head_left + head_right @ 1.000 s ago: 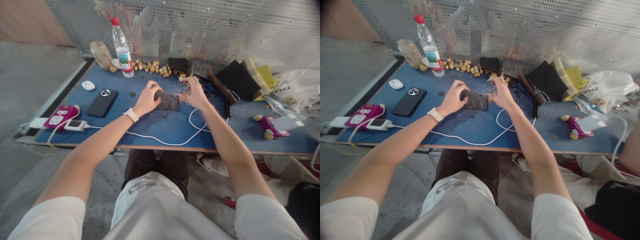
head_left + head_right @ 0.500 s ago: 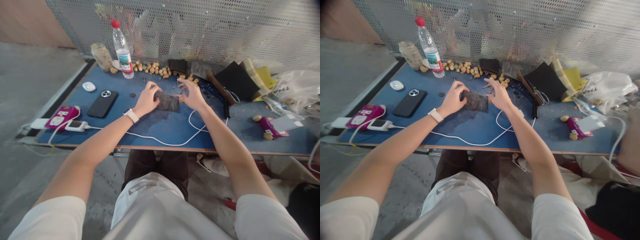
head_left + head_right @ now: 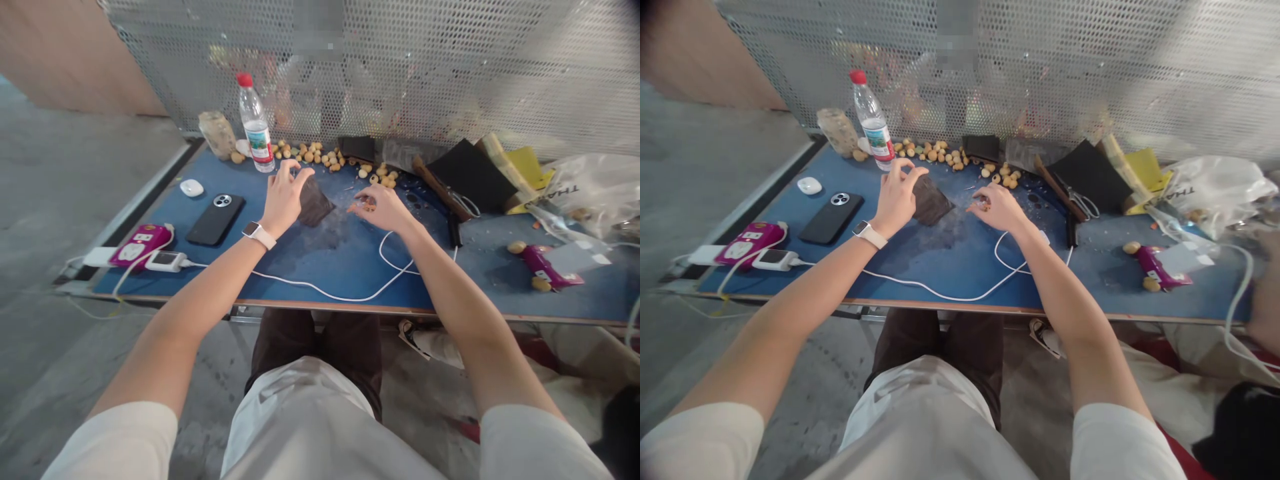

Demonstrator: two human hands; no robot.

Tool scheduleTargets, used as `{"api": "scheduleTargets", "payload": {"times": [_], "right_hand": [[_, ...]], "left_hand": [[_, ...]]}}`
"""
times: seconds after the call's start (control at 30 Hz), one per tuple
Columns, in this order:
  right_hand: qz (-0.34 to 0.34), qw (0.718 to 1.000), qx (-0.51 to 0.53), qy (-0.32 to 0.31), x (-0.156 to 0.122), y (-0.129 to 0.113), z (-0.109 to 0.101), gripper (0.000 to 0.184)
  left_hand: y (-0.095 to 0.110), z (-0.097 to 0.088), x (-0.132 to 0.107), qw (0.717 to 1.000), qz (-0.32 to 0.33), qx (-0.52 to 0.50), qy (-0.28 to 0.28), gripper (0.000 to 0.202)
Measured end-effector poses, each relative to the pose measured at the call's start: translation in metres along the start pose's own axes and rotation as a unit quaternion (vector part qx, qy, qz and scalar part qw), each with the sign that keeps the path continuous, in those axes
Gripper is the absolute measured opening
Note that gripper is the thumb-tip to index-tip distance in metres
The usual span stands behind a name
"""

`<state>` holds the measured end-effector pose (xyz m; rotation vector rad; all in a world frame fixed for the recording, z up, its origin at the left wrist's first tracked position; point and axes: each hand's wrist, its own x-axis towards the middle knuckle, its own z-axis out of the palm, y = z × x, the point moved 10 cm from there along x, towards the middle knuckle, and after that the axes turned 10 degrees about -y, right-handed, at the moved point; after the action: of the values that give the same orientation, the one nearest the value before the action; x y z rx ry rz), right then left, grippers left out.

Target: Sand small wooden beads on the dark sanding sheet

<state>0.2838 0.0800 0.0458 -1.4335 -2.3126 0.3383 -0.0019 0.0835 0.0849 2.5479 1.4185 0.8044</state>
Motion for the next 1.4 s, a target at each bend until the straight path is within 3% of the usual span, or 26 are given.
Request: {"api": "scheduleTargets", "payload": {"times": [0.2,0.5,0.6,0.8,1.0,1.1,1.2,1.3,1.4], "right_hand": [[-0.003,1.000,0.003,-0.010,0.000,-0.002,0.003,0.033],[0.008,1.000,-0.001,-0.020,-0.001,-0.002,0.003,0.030],[0.006,1.000,-0.001,-0.019,-0.001,-0.002,0.003,0.028],[-0.012,1.000,-0.002,-0.016,0.000,-0.005,0.004,0.031],[-0.015,1.000,0.003,0.013,-0.001,-0.016,0.005,0.053],[-0.004,0.999,0.022,0.040,-0.004,-0.025,0.004,0.068],[0.016,0.997,0.054,0.058,-0.006,-0.031,0.004,0.076],[0.038,0.991,0.101,0.076,-0.007,-0.031,0.003,0.072],[0.058,0.983,0.142,0.105,-0.008,-0.024,0.001,0.058]], "left_hand": [[-0.001,-0.012,0.003,0.999,0.035,0.008,0.024,0.065],[-0.023,-0.036,0.005,0.993,0.083,0.003,0.089,0.054],[-0.018,-0.029,0.005,0.992,0.102,0.006,0.069,0.057],[0.001,0.009,0.006,0.989,0.143,0.010,-0.020,0.071],[-0.003,0.001,0.003,0.986,0.152,-0.046,0.042,0.058],[-0.003,-0.006,0.001,0.985,0.128,-0.086,0.075,0.050],[-0.006,-0.010,-0.001,0.987,0.059,-0.119,0.088,0.054],[-0.008,-0.011,-0.001,0.987,0.004,-0.140,0.078,0.061],[-0.005,-0.007,0.002,0.988,-0.005,-0.144,0.054,0.066]]}}
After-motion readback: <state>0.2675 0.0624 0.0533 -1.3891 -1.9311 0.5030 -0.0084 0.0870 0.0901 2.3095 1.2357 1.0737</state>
